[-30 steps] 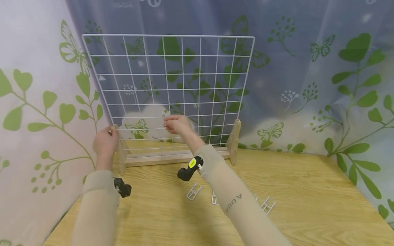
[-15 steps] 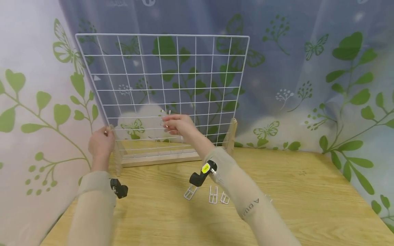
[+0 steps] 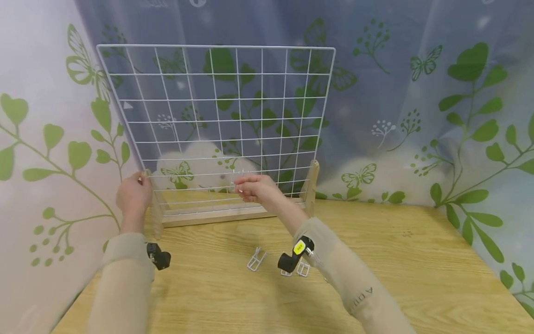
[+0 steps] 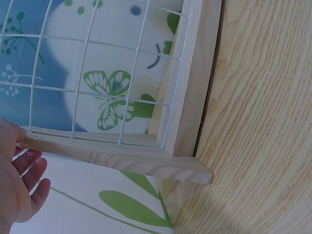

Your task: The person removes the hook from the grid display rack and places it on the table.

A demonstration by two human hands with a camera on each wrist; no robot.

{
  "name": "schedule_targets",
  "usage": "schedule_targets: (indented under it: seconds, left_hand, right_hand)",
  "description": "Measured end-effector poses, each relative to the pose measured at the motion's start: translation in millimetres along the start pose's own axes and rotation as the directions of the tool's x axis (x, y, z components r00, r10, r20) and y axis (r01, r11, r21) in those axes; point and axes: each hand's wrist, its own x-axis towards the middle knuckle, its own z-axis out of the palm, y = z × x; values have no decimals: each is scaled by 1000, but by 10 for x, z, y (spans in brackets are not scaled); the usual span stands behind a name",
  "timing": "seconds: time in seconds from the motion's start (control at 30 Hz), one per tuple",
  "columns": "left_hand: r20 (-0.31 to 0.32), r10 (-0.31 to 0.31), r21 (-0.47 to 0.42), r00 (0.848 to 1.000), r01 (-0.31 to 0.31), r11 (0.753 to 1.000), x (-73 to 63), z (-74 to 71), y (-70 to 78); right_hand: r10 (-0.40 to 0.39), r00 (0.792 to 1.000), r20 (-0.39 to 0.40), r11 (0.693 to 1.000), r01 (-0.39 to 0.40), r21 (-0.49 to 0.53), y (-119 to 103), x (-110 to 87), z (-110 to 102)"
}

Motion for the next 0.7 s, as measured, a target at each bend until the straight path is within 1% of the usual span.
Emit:
schedule_targets:
  seconds: [0.2,0.4,0.53,0.7]
  left_hand:
    - [-17,12,3,1000,-12,1000,6,20,-12]
    - [-35,24,9,999,-23,1000,11,2,-31]
    - [-33,21,13,999,-20,1000,7,-5,-23]
    - [-12,9,16,1000,-9,1000,-8,-5,2]
  right_hand:
    - [17,999,37,1000,-17,2,151,-121,24]
    - [23,997,74,1000,-23,-8,328,-192,87]
    - [39,994,103,999,-38,-12,427,-239,151]
    - [56,990,132,998,-54,-17,533,-294,214]
